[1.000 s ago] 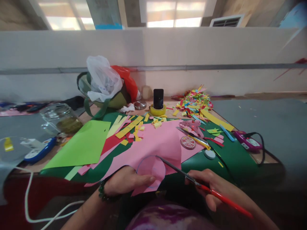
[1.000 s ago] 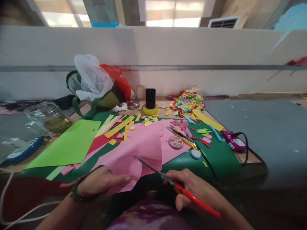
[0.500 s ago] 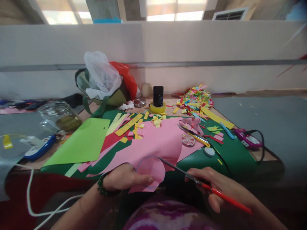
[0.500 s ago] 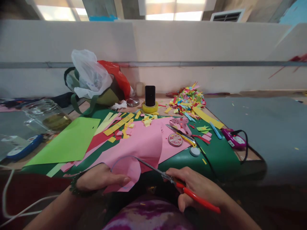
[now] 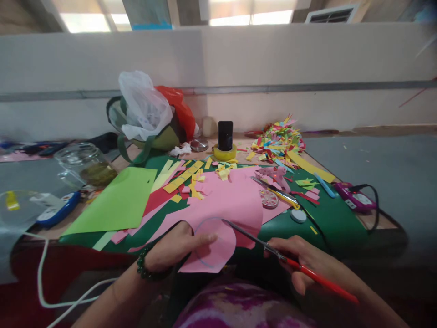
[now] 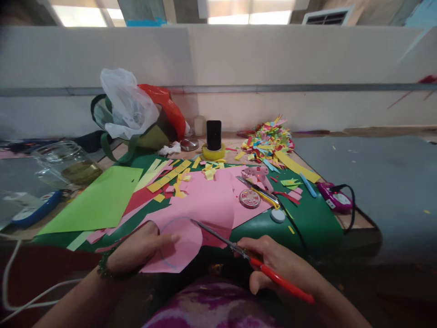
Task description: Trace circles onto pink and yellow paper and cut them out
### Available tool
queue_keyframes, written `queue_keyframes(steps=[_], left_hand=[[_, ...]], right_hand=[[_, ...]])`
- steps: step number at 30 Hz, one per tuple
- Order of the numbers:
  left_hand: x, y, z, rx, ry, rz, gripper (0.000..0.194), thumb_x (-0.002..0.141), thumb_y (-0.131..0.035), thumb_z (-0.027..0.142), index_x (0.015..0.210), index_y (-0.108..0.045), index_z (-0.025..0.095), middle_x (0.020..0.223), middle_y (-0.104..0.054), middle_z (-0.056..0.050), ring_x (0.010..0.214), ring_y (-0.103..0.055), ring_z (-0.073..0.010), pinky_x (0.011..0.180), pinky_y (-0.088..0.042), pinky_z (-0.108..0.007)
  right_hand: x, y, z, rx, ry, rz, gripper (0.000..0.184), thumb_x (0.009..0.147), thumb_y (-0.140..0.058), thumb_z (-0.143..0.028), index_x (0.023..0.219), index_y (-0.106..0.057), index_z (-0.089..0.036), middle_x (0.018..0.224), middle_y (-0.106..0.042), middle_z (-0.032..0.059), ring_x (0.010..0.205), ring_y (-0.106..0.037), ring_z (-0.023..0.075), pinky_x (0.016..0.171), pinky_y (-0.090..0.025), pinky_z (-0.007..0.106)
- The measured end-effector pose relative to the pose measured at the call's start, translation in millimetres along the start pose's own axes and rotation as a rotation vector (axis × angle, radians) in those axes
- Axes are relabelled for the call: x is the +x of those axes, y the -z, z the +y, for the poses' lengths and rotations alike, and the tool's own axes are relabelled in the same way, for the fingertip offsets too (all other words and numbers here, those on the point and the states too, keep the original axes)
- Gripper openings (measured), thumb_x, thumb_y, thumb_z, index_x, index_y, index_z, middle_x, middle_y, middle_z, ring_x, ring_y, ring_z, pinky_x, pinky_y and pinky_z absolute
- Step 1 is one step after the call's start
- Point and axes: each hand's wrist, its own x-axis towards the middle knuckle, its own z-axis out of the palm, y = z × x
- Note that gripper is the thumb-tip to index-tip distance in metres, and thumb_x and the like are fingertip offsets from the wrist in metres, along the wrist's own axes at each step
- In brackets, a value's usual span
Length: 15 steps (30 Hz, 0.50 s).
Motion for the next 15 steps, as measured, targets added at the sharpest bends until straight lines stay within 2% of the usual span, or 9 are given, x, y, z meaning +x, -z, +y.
queue_keyframes(steps=[2,6,10,15], left_hand=[[1.3,-1.8,-4.2,0.004,0.060,0.023,0.049,0.067,-0.062,0.065,0.052,-0.054,0.019,0.044,-0.043,0.003,0.049,-0.037,-0.0129,0.049,-0.031,-0.027],[3.3,-4.0,-9.7,0.108,0.156,0.026,0.062,0.062,-0.058,0.074,0.041,-0.031,0.023,0.040,-0.020,0.007,0.046,-0.021,-0.0090,0.046,-0.017,-0.028],[3.3,-3.4,-7.5,0.155,0.171,-0.004,0.064,0.058,-0.057,0.079,0.042,-0.032,0.022,0.042,-0.023,0.007,0.048,-0.022,-0.0091,0.047,-0.015,-0.029],[2.3,-2.1,-5.0,0.200,0.205,0.010,0.065,0.056,-0.056,0.080,0.041,-0.031,0.022,0.044,-0.023,0.006,0.049,-0.022,-0.0096,0.048,-0.014,-0.029]], right_hand=[[0.0,0.3,-4.8,-0.031,-0.005,0.008,0.091,0.055,-0.031,-0.097,0.084,-0.060,-0.016,0.065,-0.042,-0.0036,0.059,-0.030,0.0111,0.050,-0.023,0.022],[1.5,-1.2,-8.7,-0.051,0.014,-0.009,0.092,0.052,-0.027,-0.098,0.083,-0.057,-0.017,0.068,-0.045,-0.0029,0.060,-0.032,0.0118,0.050,-0.026,0.022],[2.8,-2.8,-8.5,-0.070,0.037,-0.005,0.091,0.056,-0.030,-0.096,0.090,-0.059,-0.017,0.074,-0.050,-0.0016,0.063,-0.037,0.0130,0.054,-0.028,0.023],[3.2,-1.8,-10.9,-0.048,0.016,-0.016,0.091,0.056,-0.029,-0.096,0.087,-0.060,-0.017,0.070,-0.048,-0.0024,0.061,-0.036,0.0124,0.052,-0.027,0.023]])
